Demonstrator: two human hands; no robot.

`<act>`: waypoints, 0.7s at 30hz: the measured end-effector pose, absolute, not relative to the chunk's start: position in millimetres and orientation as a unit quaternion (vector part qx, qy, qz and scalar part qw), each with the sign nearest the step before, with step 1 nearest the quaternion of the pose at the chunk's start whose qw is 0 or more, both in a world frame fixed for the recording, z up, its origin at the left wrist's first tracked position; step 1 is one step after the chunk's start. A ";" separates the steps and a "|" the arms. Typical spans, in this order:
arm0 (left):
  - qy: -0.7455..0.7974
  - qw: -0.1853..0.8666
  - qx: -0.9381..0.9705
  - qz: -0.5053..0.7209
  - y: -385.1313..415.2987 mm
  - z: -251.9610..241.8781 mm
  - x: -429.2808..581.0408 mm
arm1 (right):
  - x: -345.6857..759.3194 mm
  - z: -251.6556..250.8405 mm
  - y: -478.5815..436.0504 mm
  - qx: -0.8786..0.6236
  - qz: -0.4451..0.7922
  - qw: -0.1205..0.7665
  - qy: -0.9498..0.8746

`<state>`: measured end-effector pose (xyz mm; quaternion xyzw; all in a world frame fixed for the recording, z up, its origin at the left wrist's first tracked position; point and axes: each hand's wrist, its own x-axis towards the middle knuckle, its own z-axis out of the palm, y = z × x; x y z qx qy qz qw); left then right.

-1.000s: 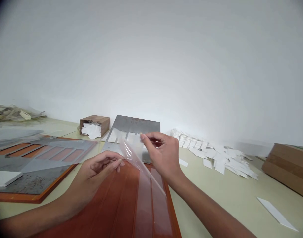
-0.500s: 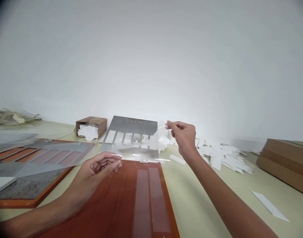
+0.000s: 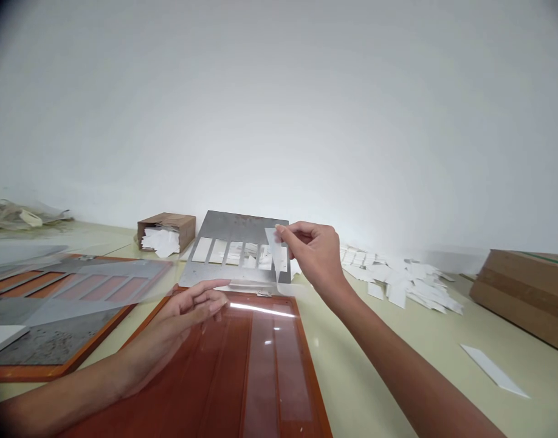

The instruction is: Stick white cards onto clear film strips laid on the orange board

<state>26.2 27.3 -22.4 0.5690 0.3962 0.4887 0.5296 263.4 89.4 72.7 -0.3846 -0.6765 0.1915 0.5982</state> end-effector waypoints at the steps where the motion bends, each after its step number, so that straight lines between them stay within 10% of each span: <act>1: 0.396 0.541 0.566 0.480 27.7 -23.7 26.3 | 260.5 72.6 85.9 -0.387 0.178 0.590 -0.686; 21: 0.306 0.673 0.596 0.313 16.4 -7.2 33.2 | 247.4 74.3 61.1 -0.365 0.095 0.501 -0.779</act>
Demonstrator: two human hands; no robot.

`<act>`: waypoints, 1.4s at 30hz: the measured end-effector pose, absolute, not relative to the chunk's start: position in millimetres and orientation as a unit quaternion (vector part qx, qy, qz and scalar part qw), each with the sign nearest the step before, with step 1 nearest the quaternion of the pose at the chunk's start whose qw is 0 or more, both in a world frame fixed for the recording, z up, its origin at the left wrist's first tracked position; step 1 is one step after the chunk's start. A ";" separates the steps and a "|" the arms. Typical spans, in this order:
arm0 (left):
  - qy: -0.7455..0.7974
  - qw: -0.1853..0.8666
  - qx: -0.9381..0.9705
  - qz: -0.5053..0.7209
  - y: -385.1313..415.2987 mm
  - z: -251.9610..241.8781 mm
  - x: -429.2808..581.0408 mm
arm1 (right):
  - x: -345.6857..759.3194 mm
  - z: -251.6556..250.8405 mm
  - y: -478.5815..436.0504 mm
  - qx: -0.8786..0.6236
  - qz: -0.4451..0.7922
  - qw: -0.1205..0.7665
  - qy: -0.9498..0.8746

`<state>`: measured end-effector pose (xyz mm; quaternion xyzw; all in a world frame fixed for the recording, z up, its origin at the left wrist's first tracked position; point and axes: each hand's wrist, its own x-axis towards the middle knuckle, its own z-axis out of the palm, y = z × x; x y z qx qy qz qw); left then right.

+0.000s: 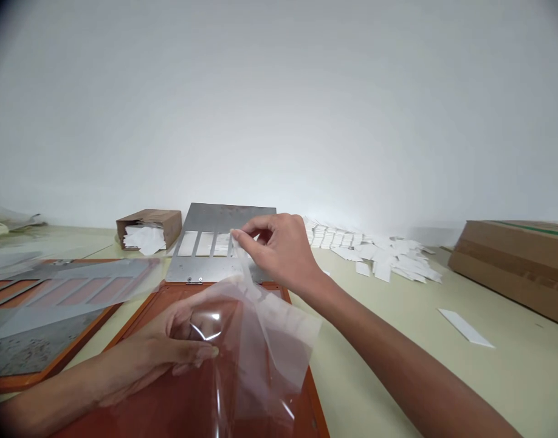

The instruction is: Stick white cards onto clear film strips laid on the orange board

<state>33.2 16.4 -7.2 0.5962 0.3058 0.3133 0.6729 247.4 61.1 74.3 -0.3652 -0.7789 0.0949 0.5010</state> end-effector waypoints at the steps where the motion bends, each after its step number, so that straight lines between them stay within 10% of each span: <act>1: 0.305 0.672 0.598 0.313 16.4 -6.8 32.8 | 249.0 75.0 63.1 -0.372 0.105 0.497 -0.777; 42: 0.342 0.621 0.660 0.247 21.8 -16.5 22.7 | 263.6 78.3 79.8 -0.363 0.214 0.455 -0.784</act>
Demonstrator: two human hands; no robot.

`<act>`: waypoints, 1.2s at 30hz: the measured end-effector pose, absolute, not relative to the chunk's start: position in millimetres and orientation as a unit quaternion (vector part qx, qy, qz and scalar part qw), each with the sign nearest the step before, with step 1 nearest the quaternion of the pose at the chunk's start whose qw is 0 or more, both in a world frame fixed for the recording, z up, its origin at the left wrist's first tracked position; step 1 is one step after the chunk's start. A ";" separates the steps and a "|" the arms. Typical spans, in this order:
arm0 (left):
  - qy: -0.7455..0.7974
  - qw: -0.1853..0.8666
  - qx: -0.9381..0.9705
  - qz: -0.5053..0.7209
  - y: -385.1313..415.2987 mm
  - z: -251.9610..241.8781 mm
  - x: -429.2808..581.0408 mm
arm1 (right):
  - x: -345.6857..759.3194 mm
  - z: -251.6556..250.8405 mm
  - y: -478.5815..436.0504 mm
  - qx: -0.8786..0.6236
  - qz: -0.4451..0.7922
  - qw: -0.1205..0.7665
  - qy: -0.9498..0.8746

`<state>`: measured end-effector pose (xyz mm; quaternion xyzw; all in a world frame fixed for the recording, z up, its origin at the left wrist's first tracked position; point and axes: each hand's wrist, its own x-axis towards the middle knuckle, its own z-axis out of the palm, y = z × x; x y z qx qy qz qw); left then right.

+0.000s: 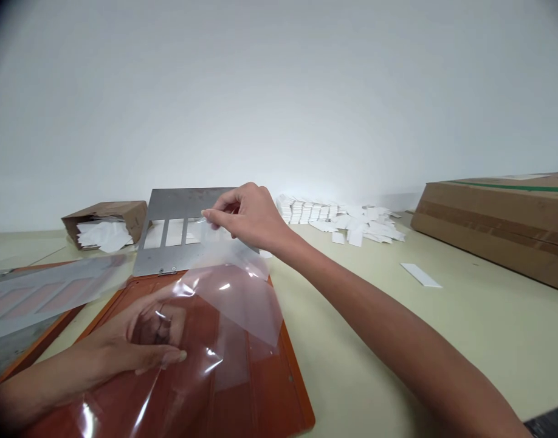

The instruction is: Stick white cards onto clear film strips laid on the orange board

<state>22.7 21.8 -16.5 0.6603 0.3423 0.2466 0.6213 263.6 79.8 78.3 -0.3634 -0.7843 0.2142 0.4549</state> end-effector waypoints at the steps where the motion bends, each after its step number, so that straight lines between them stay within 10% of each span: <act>1: 0.347 0.621 0.659 0.243 22.4 -15.5 22.7 | 263.4 78.7 79.1 -0.364 0.216 0.455 -0.783; 19: 0.374 0.521 0.702 0.310 104.1 8.6 -107.4 | 254.6 106.7 30.8 -0.321 0.435 0.484 -0.688; 29: 0.499 0.120 0.766 0.387 84.0 32.8 -57.6 | 270.1 83.9 91.4 -0.381 0.463 0.519 -0.609; 36: 0.259 0.185 0.933 0.168 10.0 -12.9 46.6 | 284.9 91.9 93.0 -0.353 0.452 0.505 -0.645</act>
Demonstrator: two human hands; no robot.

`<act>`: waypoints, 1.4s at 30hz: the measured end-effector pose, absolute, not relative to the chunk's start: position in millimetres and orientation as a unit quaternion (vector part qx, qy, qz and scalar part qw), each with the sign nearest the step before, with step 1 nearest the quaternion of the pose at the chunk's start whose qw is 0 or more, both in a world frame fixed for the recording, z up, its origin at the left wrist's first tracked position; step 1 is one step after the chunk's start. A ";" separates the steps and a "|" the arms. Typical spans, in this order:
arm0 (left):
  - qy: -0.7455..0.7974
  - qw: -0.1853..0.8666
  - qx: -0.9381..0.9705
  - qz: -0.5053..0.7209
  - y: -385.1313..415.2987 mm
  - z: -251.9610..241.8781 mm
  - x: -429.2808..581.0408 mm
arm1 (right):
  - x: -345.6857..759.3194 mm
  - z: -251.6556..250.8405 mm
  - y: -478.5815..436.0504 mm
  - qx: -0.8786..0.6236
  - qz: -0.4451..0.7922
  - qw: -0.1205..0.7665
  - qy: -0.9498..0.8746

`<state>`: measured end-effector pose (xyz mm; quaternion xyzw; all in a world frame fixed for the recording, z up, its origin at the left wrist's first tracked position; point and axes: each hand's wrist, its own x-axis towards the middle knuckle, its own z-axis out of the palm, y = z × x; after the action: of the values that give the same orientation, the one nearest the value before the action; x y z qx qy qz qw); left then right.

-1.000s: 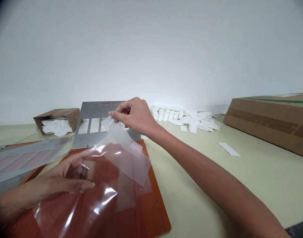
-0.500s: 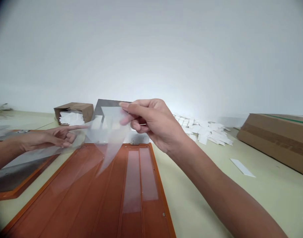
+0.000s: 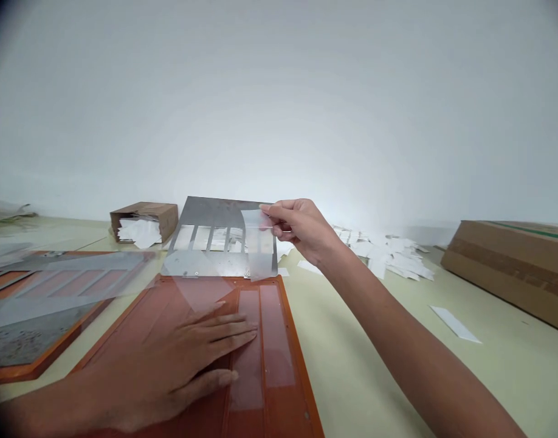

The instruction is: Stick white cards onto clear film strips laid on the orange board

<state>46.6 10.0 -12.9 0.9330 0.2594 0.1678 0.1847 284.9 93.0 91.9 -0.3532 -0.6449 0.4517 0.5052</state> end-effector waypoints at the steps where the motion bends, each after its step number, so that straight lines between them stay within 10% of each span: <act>1: 0.269 0.193 0.930 0.158 8.2 -17.5 48.9 | 284.8 93.9 90.0 -0.344 0.445 0.503 -0.656; 36: 0.408 0.205 0.889 -0.035 89.2 4.4 -67.5 | 240.4 68.2 70.2 -0.357 0.523 0.416 -0.653; 42: 0.382 0.239 0.867 0.214 77.8 5.6 -37.9 | 229.0 49.0 73.6 -0.371 0.544 0.376 -0.652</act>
<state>-37.9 77.8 5.6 0.8668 0.3817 0.2144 0.2386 229.0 73.6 49.0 -0.3707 -0.6522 0.5438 0.3761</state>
